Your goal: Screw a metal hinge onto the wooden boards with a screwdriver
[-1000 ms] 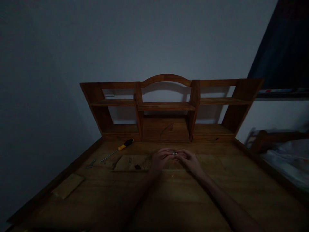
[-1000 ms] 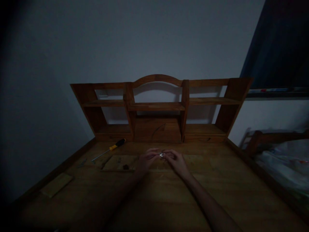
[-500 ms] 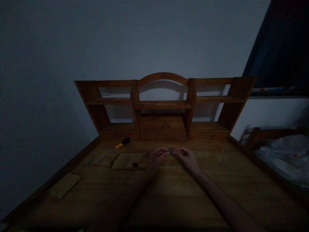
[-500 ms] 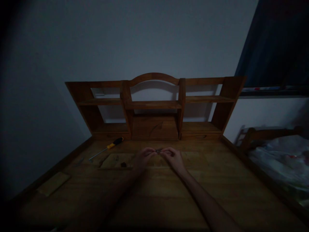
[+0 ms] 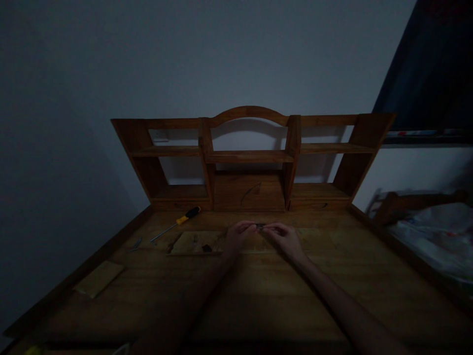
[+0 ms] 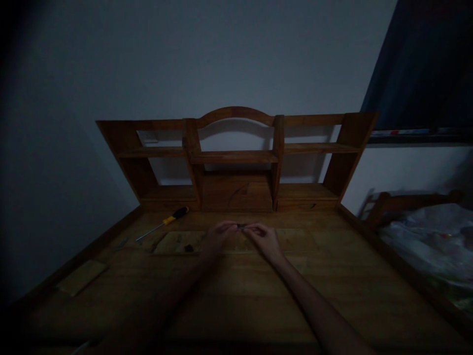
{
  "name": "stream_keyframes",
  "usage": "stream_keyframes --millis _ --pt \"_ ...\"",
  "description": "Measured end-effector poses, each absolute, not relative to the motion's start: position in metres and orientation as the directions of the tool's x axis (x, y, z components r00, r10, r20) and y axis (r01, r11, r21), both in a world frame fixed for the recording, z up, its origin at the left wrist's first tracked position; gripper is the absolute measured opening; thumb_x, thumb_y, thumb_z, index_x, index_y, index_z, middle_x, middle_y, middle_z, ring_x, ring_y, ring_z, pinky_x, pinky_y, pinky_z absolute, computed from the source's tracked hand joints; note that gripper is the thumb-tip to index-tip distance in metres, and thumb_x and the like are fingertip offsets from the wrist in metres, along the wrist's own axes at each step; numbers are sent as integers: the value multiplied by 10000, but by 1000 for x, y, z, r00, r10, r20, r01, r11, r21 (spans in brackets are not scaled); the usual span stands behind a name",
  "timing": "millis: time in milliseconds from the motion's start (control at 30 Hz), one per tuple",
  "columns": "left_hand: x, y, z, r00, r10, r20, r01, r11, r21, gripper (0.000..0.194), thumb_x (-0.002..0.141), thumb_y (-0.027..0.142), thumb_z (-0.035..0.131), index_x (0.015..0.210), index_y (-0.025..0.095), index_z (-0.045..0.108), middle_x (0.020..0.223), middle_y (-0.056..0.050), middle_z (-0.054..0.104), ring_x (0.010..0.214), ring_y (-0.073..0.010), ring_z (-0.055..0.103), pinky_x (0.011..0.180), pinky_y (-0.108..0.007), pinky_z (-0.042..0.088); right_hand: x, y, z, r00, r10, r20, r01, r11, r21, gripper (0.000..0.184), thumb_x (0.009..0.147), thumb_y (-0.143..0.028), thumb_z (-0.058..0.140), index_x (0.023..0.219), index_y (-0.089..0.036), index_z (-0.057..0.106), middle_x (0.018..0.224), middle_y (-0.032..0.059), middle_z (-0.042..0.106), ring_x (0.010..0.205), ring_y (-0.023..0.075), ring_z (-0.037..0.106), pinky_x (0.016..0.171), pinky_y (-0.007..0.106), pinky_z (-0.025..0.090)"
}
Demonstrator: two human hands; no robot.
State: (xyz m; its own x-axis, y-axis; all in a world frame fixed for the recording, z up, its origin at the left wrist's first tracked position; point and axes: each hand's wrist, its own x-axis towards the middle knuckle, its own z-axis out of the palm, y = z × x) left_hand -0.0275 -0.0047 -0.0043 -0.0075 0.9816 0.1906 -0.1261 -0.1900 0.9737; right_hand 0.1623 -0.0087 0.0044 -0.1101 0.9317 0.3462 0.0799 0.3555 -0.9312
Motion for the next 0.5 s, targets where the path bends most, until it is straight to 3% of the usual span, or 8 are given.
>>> stream_keyframes --millis 167,267,433,500 --pt "-32 -2 -6 20 975 222 -89 -219 972 412 690 361 827 1027 157 706 1052 -124 774 1010 -262 735 969 -414 561 163 -7 5 -109 918 382 138 394 -908 232 813 -449 713 892 -243 784 957 61 779 901 236 714 862 390 553" --pt "-32 -3 -5 55 964 260 -73 -255 964 440 708 329 819 1088 159 678 1091 -134 761 1016 -261 734 955 -406 569 164 -3 2 -97 947 307 45 312 -949 268 761 -453 752 902 -225 771 931 65 782 879 241 722 850 393 566" --pt "-29 -7 -6 95 942 322 -44 -320 947 446 764 310 778 1171 177 650 1201 -131 724 996 -234 737 927 -368 581 170 3 1 -143 984 107 -191 79 -978 575 647 -376 849 1183 -227 701 868 42 782 778 210 740 755 337 594" --pt "-28 -7 -6 101 938 332 -40 -329 943 430 776 298 766 1172 177 652 1196 -129 726 1002 -229 734 935 -364 576 172 4 1 -165 980 115 -151 90 -984 465 662 -393 842 1078 -208 749 912 79 787 775 215 747 732 335 605"
